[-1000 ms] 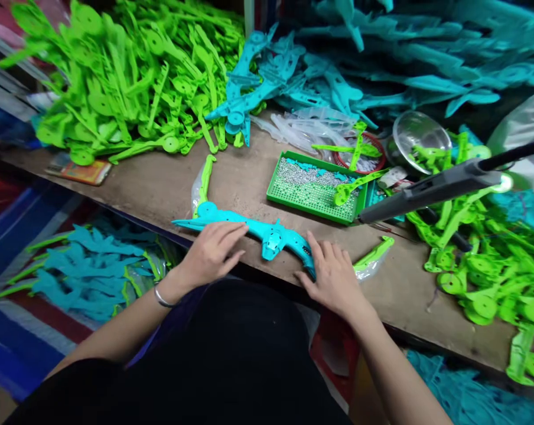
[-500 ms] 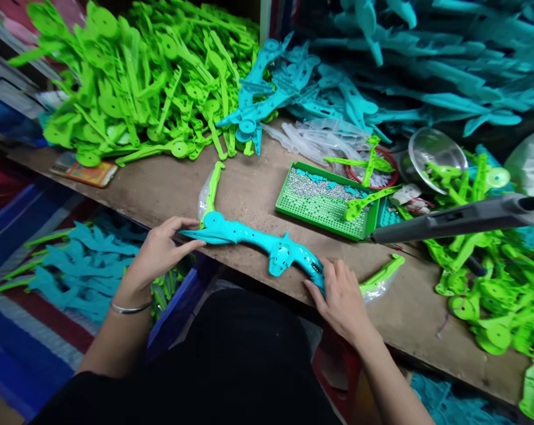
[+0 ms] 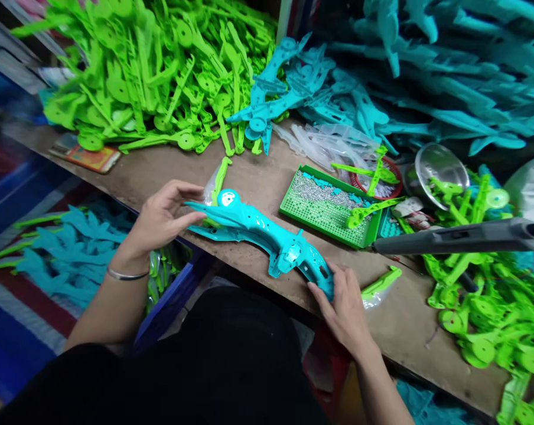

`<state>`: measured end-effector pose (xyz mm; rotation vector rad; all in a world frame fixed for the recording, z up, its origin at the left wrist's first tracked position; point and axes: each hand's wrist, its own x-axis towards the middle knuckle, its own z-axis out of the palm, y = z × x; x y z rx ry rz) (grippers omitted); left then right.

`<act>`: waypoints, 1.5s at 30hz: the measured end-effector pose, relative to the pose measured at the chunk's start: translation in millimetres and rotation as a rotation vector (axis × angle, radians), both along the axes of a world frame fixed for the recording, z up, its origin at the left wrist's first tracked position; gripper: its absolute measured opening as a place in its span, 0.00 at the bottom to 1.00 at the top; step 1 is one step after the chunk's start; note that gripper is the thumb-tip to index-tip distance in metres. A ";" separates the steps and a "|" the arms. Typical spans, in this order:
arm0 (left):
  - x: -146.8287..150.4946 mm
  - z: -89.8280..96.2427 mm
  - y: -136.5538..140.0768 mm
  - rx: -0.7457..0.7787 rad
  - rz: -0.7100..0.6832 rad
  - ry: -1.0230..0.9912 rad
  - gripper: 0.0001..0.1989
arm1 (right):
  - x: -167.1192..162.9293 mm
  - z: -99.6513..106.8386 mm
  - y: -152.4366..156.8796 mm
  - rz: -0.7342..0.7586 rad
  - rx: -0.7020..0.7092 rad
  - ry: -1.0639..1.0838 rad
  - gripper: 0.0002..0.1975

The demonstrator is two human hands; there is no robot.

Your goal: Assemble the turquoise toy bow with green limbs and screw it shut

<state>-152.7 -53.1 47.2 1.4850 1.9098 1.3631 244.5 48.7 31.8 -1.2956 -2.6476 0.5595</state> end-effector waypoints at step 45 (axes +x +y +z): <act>4.2 -40.8 0.4 -0.062 -0.169 0.711 0.09 | 0.3 3.1 3.1 -0.027 -0.074 0.029 0.26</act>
